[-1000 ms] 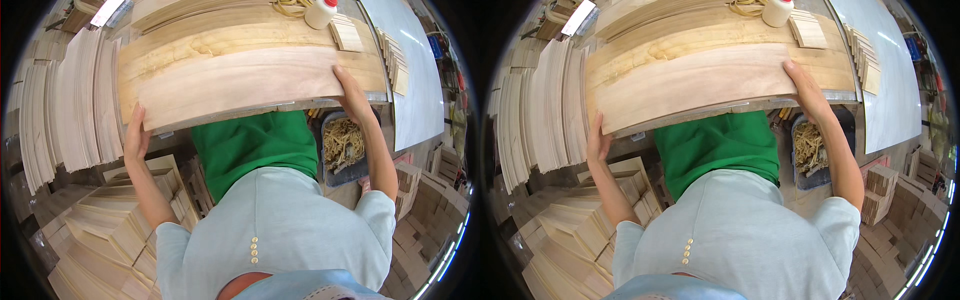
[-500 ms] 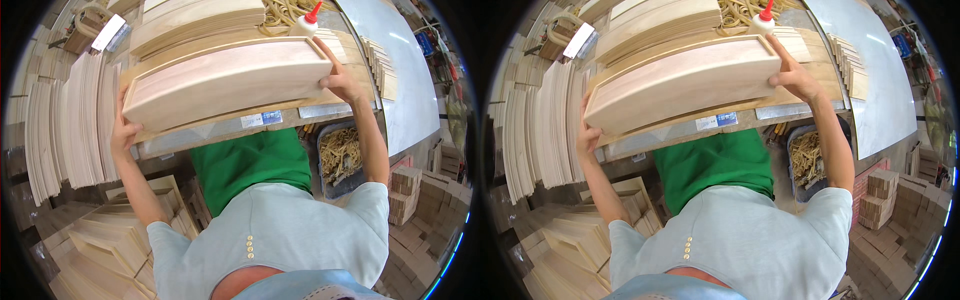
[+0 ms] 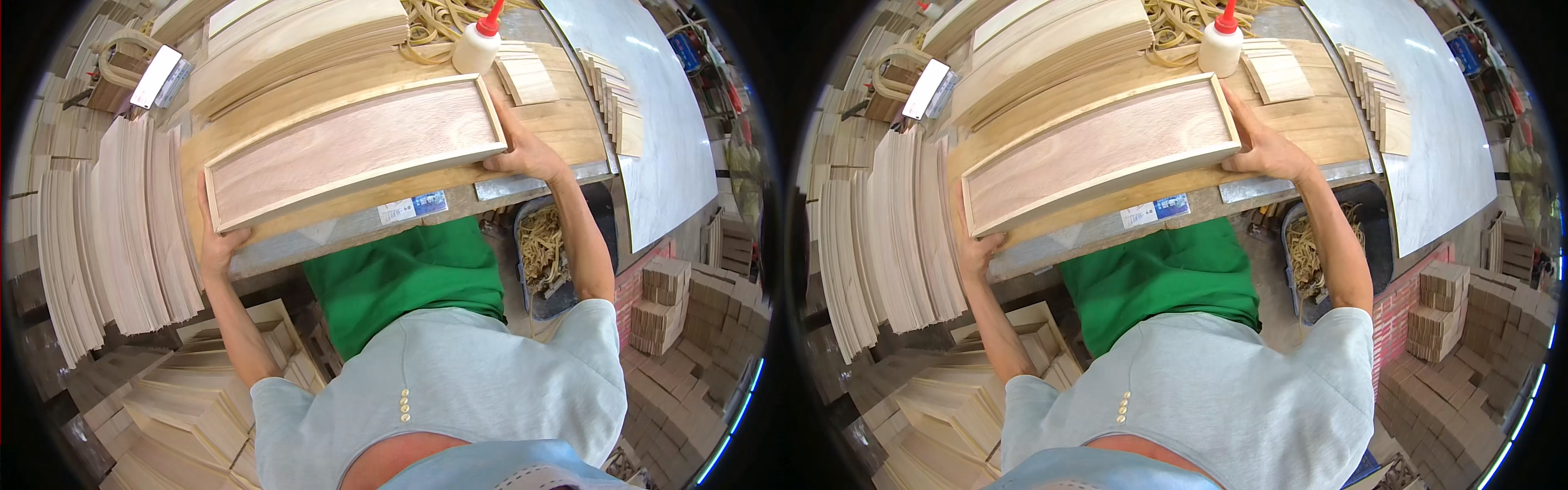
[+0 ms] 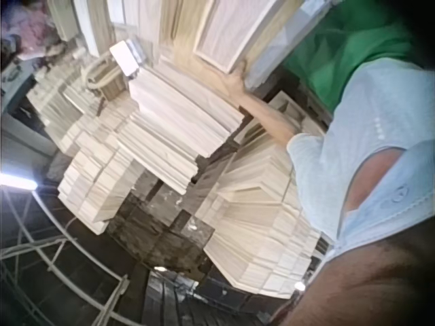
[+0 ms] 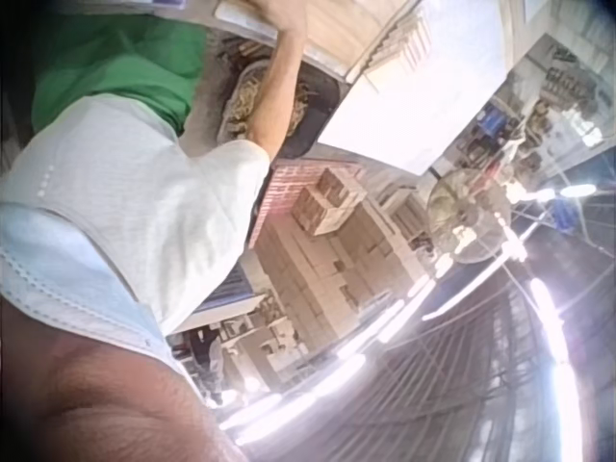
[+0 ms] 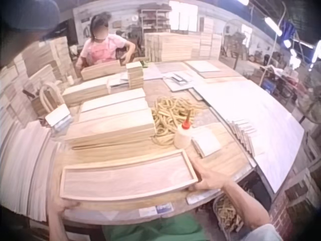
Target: Applying glue and assembling thin wood panels to form small rectangular boxes.
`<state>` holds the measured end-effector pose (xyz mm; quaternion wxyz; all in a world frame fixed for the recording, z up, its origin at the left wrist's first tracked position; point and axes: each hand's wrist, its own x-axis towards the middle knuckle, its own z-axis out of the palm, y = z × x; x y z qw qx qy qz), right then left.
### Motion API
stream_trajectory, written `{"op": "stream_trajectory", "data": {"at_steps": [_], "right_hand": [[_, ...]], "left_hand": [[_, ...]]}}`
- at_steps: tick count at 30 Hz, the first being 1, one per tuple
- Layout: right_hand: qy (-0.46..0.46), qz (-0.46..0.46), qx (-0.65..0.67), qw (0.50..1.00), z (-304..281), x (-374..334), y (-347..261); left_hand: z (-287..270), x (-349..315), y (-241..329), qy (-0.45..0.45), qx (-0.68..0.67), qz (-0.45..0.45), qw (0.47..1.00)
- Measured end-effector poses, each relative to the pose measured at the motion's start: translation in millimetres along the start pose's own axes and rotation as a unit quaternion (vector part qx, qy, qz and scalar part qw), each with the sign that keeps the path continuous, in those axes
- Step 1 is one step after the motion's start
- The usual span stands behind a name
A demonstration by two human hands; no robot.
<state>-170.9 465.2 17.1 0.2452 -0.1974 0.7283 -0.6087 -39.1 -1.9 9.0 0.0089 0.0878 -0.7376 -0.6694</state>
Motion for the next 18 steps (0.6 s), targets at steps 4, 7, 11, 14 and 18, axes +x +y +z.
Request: {"op": "stream_trajectory", "data": {"at_steps": [4, 7, 11, 14, 18], "right_hand": [[0.037, -0.066, -0.017, 0.997, -34, -6, -3], [0.205, -0.057, -0.084, 0.973, -56, 12, -24], [0.258, -0.076, -0.235, 0.934, -54, 69, -20], [0.244, -0.094, -0.301, 0.917, -59, 103, -4], [0.235, -0.039, -0.333, 0.912, -61, 104, -2]], "left_hand": [[1, -1, -1, -0.012, 0.009, 0.018, 1.0], [7, -9, 9, 0.01, 0.007, 0.002, 1.0], [0, -8, 4, 0.016, -0.011, -0.001, 1.0], [0, -9, 6, 0.019, -0.001, 0.007, 1.0], [-3, -11, 10, 0.025, -0.017, 0.004, 1.0]]}}
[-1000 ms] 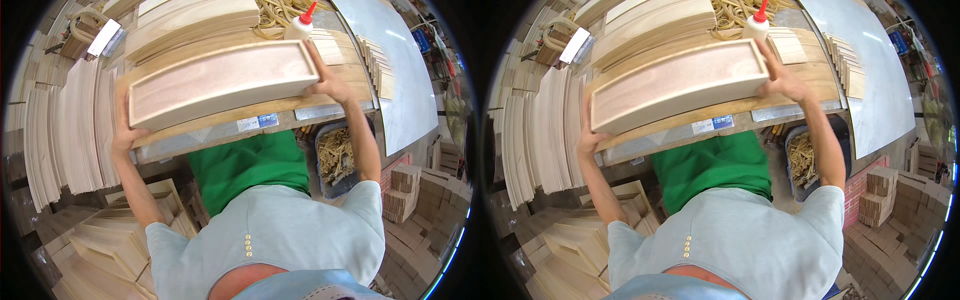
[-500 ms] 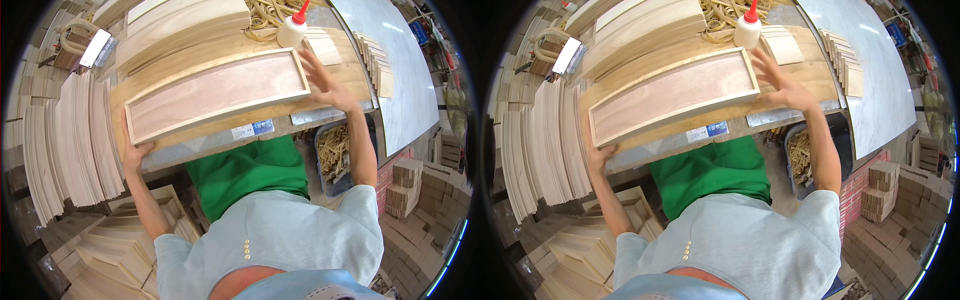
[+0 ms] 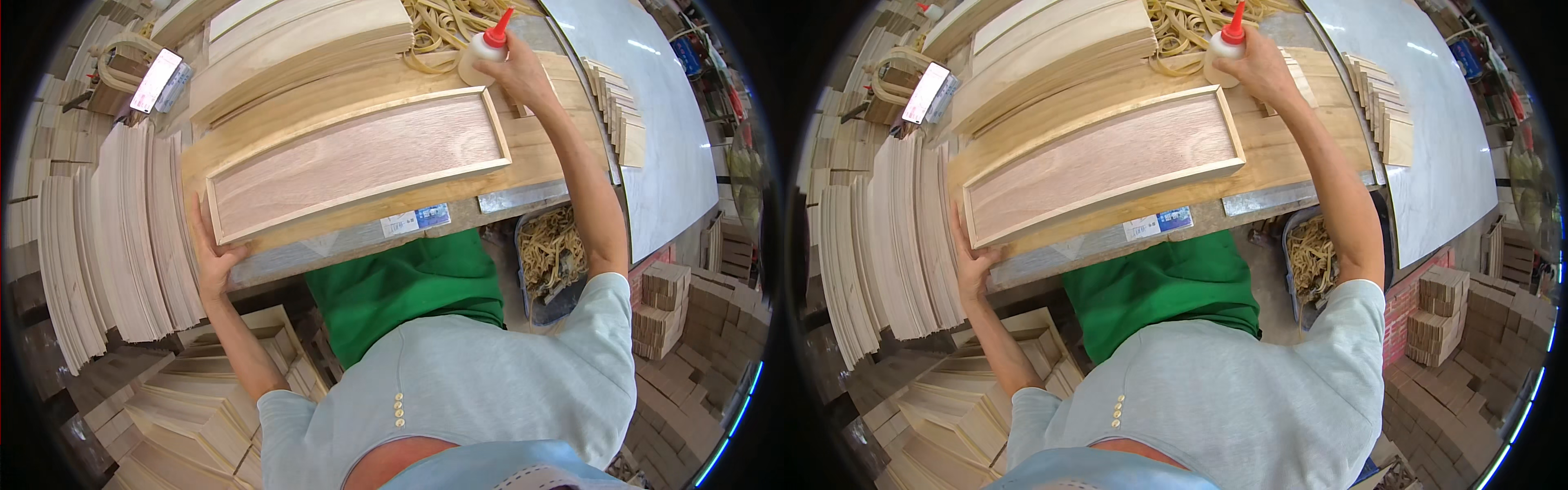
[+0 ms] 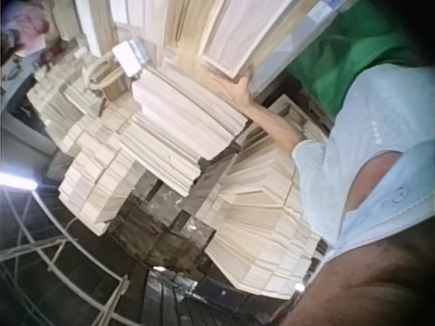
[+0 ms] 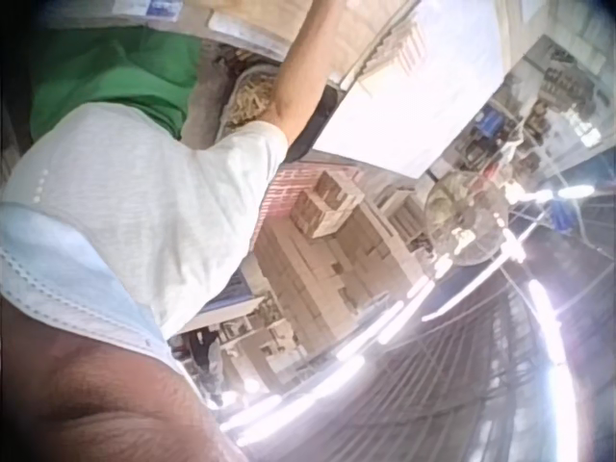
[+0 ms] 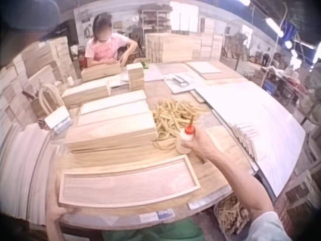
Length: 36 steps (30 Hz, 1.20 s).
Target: Applying glue and assembling thin wood panels to form small rectangular boxes.
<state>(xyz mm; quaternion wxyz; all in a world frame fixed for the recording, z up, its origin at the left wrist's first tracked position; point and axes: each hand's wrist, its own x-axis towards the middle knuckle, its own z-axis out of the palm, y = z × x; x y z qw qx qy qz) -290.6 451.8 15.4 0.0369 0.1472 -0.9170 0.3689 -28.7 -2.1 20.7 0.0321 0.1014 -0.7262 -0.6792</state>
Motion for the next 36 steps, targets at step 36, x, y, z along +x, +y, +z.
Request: {"op": "stream_trajectory", "data": {"at_steps": [36], "right_hand": [[0.01, -0.183, 0.161, 0.97, -39, 6, -141]], "left_hand": [[47, -26, 65, 0.063, 0.017, 0.163, 0.984]]}}
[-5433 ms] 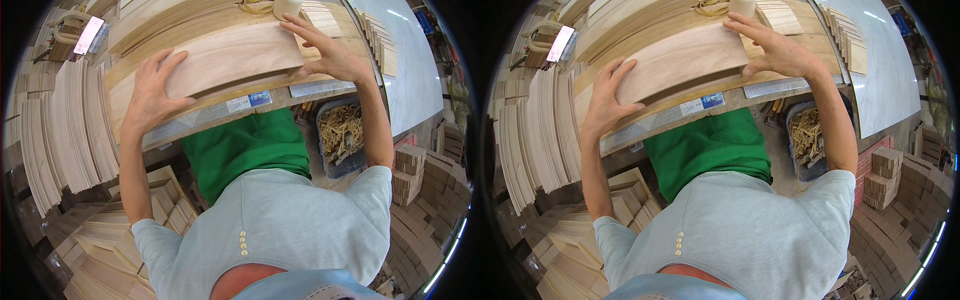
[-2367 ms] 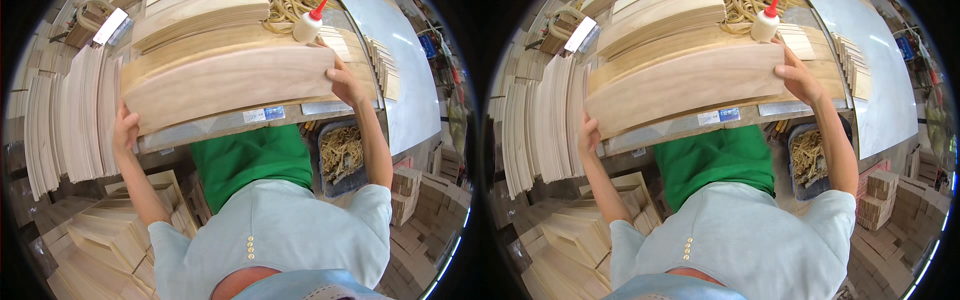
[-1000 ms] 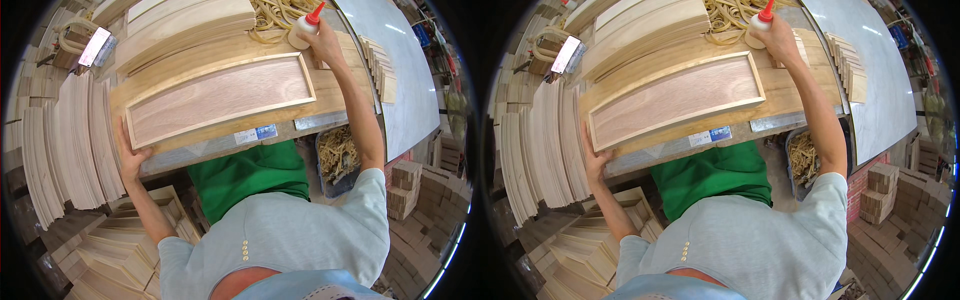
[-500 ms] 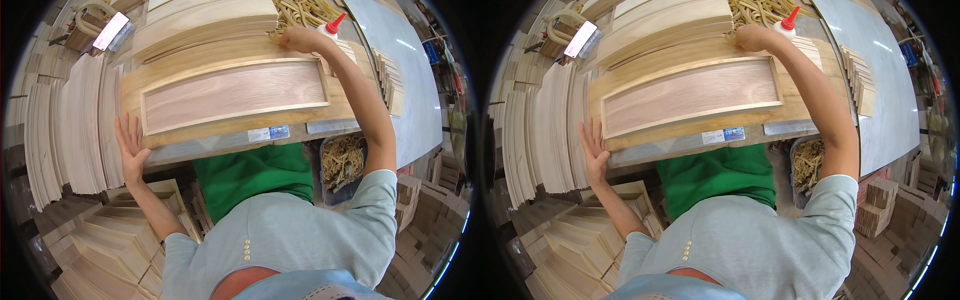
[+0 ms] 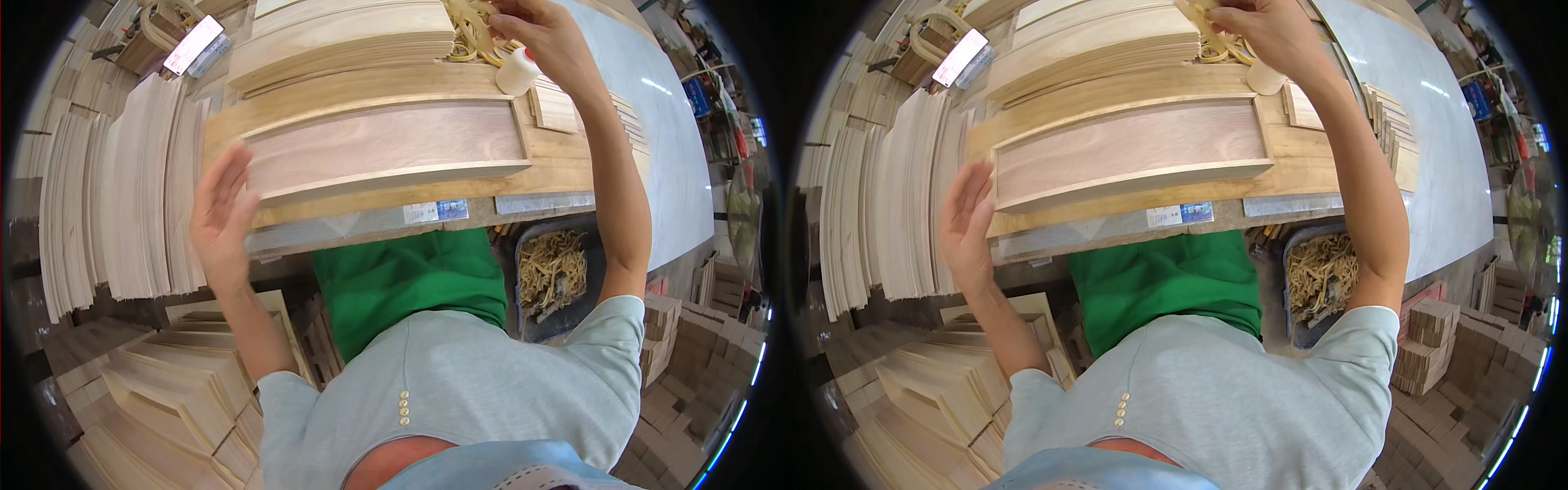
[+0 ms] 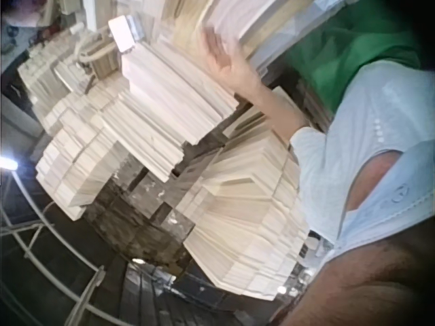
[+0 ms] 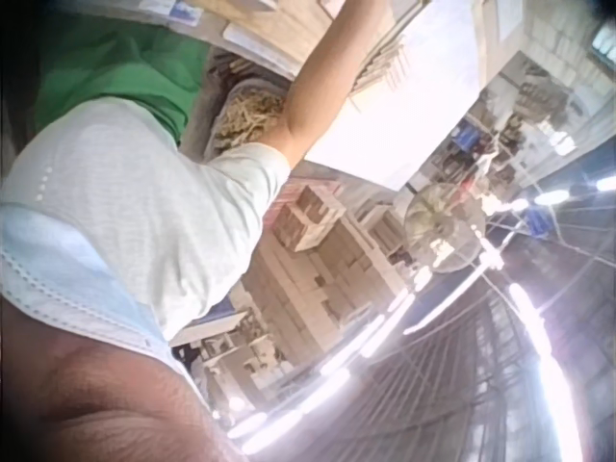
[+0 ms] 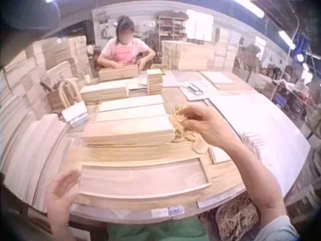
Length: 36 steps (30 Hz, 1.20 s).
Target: Applying glue and assembling thin wood panels to form small rectangular boxes.
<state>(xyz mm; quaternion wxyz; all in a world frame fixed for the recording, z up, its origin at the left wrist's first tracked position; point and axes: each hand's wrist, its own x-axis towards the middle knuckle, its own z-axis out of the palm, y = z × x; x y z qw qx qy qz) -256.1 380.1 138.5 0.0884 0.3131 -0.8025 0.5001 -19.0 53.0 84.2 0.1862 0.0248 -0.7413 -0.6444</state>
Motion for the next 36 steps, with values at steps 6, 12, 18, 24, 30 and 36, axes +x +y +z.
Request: {"op": "stream_trajectory", "data": {"at_steps": [6, 12, 18, 24, 30, 36], "right_hand": [[-0.166, -0.093, 0.043, 0.981, 19, -61, -94], [-0.2, 0.062, 0.266, 0.941, 26, -99, -100], [-0.243, 0.278, 0.459, 0.808, 17, -135, -73], [-0.13, 0.279, -0.008, 0.951, -35, -156, -14], [-0.071, 0.305, 0.019, 0.95, -25, -139, 23], [-0.118, 0.332, -0.015, 0.936, -17, -118, 36]], "left_hand": [[94, 24, 61, -0.089, 0.211, 0.221, 0.948], [120, 6, 48, -0.236, -0.228, -0.081, 0.941], [61, -7, 12, -0.279, -0.427, -0.158, 0.846], [-60, -35, -8, -0.039, -0.076, -0.143, 0.986], [-74, 4, -13, -0.018, 0.051, -0.161, 0.985], [-85, 35, -34, -0.082, 0.119, -0.184, 0.972]]}}
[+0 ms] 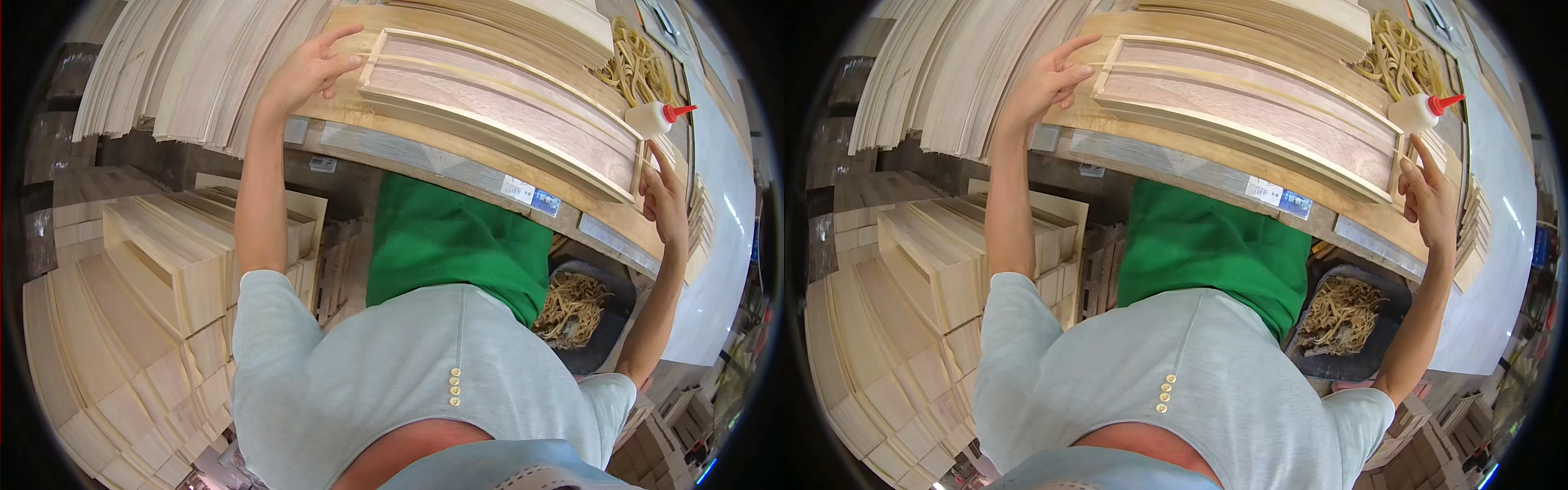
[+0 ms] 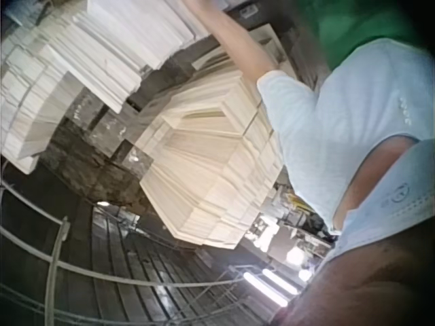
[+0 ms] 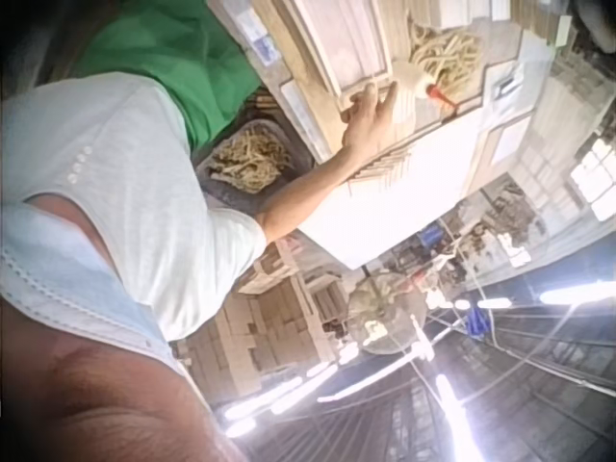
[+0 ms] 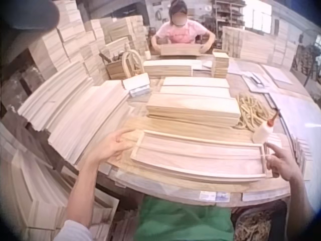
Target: Applying glue and assembling thin wood panels to form small rectangular boxes.
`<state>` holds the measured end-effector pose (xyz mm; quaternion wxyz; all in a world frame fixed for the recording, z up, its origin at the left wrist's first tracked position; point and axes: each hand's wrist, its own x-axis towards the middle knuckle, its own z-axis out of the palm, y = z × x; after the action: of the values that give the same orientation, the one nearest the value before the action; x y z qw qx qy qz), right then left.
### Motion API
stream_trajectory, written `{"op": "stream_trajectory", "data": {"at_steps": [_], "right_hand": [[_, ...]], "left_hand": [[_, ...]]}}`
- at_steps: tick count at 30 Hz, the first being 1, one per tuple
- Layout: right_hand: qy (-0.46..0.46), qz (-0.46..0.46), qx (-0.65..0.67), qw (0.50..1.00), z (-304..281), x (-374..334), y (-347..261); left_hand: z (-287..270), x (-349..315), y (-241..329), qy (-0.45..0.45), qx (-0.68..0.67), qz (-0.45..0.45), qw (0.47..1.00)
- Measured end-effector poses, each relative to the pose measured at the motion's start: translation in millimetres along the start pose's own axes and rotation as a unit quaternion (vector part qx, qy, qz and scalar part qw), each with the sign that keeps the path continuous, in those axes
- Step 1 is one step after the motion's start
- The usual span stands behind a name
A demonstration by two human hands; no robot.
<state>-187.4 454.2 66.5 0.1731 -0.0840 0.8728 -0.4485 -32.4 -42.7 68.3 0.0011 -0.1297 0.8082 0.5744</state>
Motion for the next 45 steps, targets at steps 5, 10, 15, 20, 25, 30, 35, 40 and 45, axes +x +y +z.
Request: {"op": "stream_trajectory", "data": {"at_steps": [5, 10, 15, 20, 25, 30, 35, 40, 45], "right_hand": [[-0.055, 0.032, 0.046, 0.997, -3, 10, 2], [-0.06, 0.065, 0.129, 0.988, -4, 22, 21], [-0.041, 0.072, 0.193, 0.978, -3, 32, 20], [-0.044, 0.072, 0.276, 0.957, 1, 49, 24], [-0.067, 0.06, 0.293, 0.952, -2, 56, 33], [-0.117, 0.009, 0.325, 0.938, 0, 65, 48], [-0.095, 0.011, 0.318, 0.943, 0, 56, 52], [-0.063, 0.018, 0.342, 0.937, 8, 60, 68], [-0.061, 0.01, 0.366, 0.929, 5, 61, 78]], "left_hand": [[2, 23, 1, -0.058, -0.032, -0.049, 0.997], [2, 36, -2, -0.107, -0.062, -0.055, 0.991], [5, 51, -15, -0.097, -0.118, -0.053, 0.987], [15, 68, -26, -0.009, -0.194, -0.041, 0.98], [18, 83, -42, -0.028, -0.33, -0.058, 0.942], [6, 89, -71, -0.128, -0.479, -0.083, 0.865], [23, 44, -18, 0.071, -0.012, -0.025, 0.997], [22, 0, -32, -0.004, -0.126, 0.026, 0.992], [29, -1, -44, -0.022, -0.178, 0.037, 0.983]]}}
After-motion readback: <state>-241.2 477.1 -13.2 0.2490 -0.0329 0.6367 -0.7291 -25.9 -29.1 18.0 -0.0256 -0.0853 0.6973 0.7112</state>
